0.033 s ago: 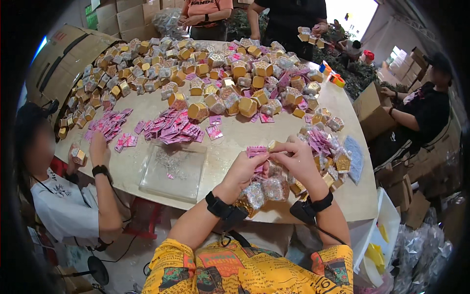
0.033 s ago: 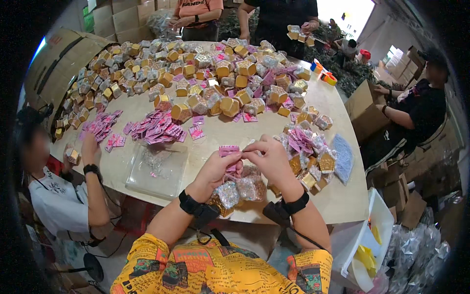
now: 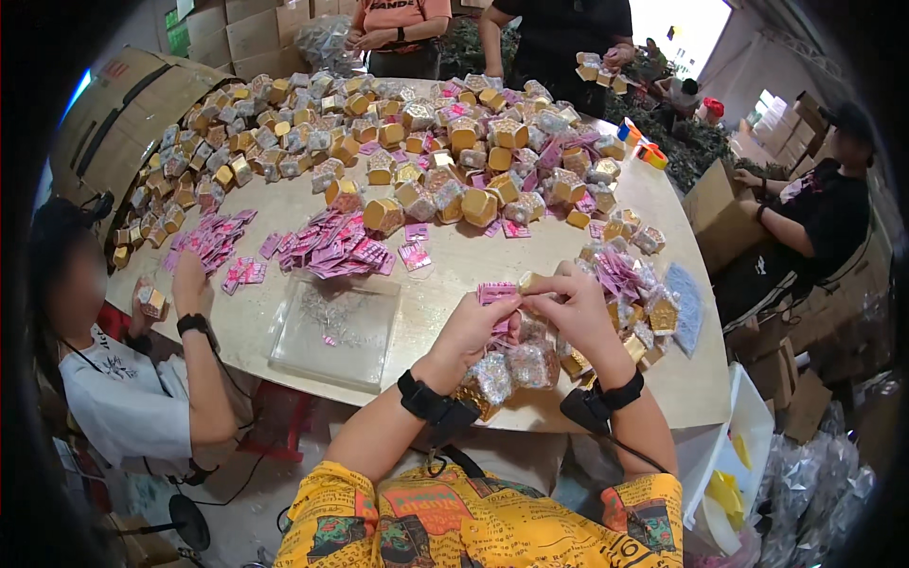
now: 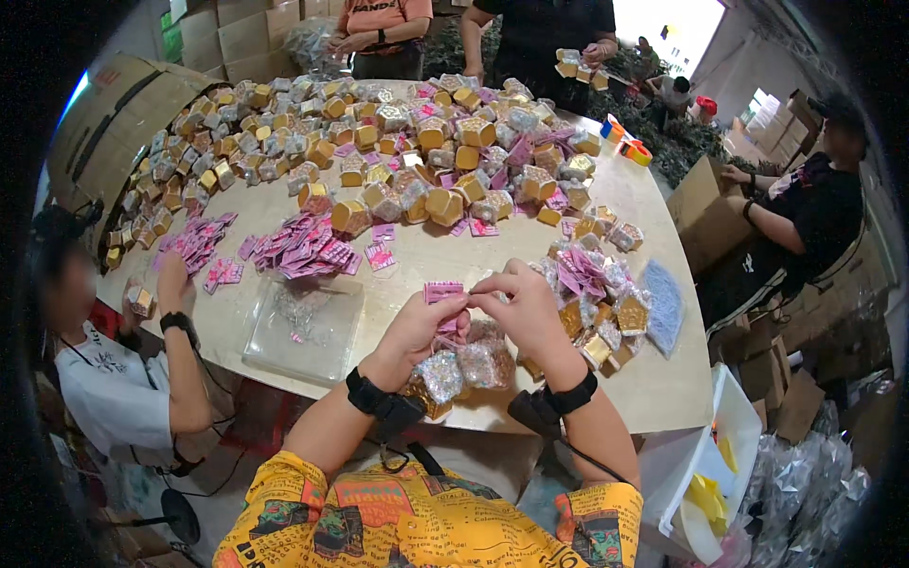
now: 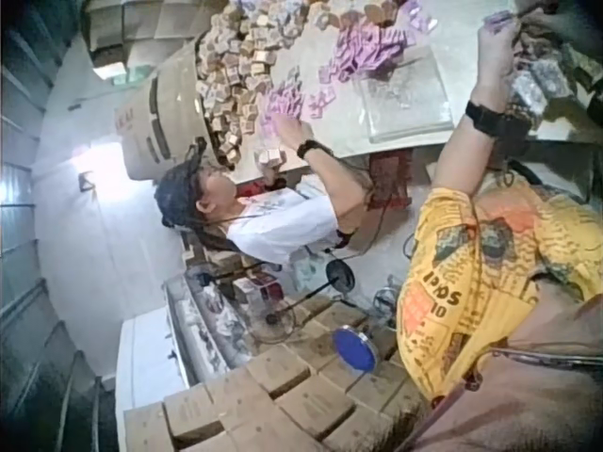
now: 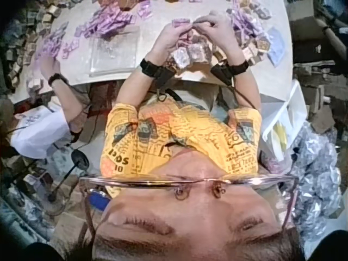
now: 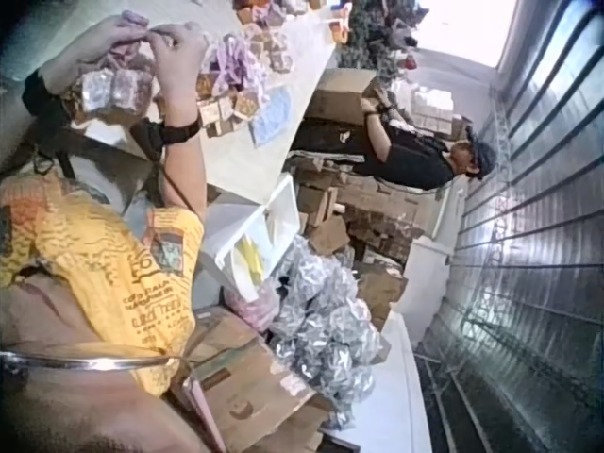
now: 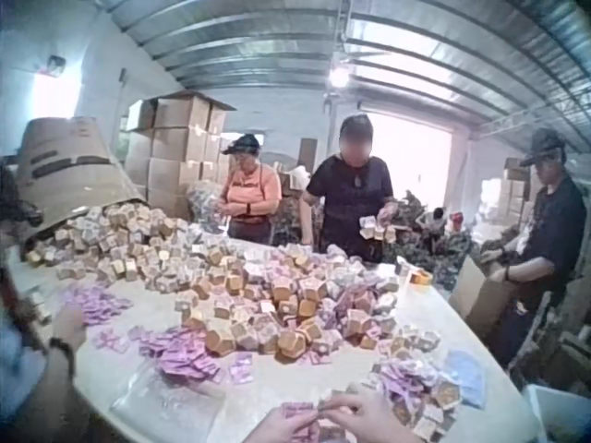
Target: The person sits at a table and repeatedly picks up small, gold-wrapped items and pink packets. They place the items into clear plastic bags and tie them shut with pink ribbons. The person works alongside others in a warehouse setting, handling items one at a time.
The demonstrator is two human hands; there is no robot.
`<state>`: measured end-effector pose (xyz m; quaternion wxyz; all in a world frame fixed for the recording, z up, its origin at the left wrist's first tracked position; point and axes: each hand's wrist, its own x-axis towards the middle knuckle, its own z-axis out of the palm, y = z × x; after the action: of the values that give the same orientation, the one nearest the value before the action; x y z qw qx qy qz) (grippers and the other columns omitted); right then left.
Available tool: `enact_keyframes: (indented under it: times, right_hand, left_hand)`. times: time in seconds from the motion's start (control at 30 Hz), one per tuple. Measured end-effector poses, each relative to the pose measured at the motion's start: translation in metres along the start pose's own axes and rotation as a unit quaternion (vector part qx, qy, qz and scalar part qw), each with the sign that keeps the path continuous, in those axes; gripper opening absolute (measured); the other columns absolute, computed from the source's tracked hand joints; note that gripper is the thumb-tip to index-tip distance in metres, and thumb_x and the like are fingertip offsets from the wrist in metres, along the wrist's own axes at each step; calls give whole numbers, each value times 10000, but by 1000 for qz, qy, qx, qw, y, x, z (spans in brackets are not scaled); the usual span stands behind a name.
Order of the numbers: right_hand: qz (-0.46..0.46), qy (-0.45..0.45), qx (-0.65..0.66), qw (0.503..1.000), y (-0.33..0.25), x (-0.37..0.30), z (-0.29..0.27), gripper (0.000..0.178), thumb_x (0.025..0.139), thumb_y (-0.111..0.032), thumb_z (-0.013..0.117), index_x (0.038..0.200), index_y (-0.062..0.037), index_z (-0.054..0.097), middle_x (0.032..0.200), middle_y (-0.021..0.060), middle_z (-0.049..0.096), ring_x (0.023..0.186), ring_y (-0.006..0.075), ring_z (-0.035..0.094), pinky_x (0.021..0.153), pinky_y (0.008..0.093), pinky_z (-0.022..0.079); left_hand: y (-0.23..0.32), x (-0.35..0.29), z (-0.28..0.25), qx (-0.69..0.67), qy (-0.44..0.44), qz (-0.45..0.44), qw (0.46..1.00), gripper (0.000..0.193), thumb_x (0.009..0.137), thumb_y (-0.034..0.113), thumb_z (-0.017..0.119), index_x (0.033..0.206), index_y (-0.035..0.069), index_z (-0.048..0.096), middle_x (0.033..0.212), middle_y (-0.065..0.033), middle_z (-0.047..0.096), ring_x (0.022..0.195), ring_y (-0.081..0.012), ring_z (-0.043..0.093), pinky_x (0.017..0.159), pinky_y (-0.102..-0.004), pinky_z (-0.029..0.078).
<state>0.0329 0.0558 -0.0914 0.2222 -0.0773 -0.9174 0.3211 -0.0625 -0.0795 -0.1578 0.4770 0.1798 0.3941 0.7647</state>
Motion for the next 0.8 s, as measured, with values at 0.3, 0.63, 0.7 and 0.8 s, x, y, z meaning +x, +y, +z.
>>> enact_keyframes:
  times: [0.3,0.63,0.7,0.8]
  right_hand:
    - [-156,37,-171,972,-10,6,-10,94,640,-118,723,692,-83,654,674,91,476,641,252,509,582,365,371]
    - [-290,132,-186,929,-25,11,8,177,575,-68,727,701,-102,608,676,22,454,642,207,468,623,333,341]
    - [-311,131,-189,922,-25,12,10,183,571,-67,726,707,-106,610,675,19,453,639,206,464,623,332,341]
    - [-329,118,-198,916,-25,15,13,191,566,-62,720,716,-112,613,672,14,444,636,200,458,627,331,340]
  left_hand:
    - [1,3,0,-6,4,-12,1000,162,887,157,563,914,5,611,630,-51,578,544,-138,580,493,-264,481]
    - [-1,3,-1,-45,30,-30,998,118,877,136,547,846,32,595,665,-62,591,543,-171,592,482,-306,500]
    - [-2,3,-1,-45,27,-36,998,117,875,124,527,841,32,590,672,-62,593,545,-174,594,480,-308,500]
    - [0,4,-3,-36,29,-47,998,115,873,123,517,859,34,588,671,-57,594,547,-170,593,483,-306,499]
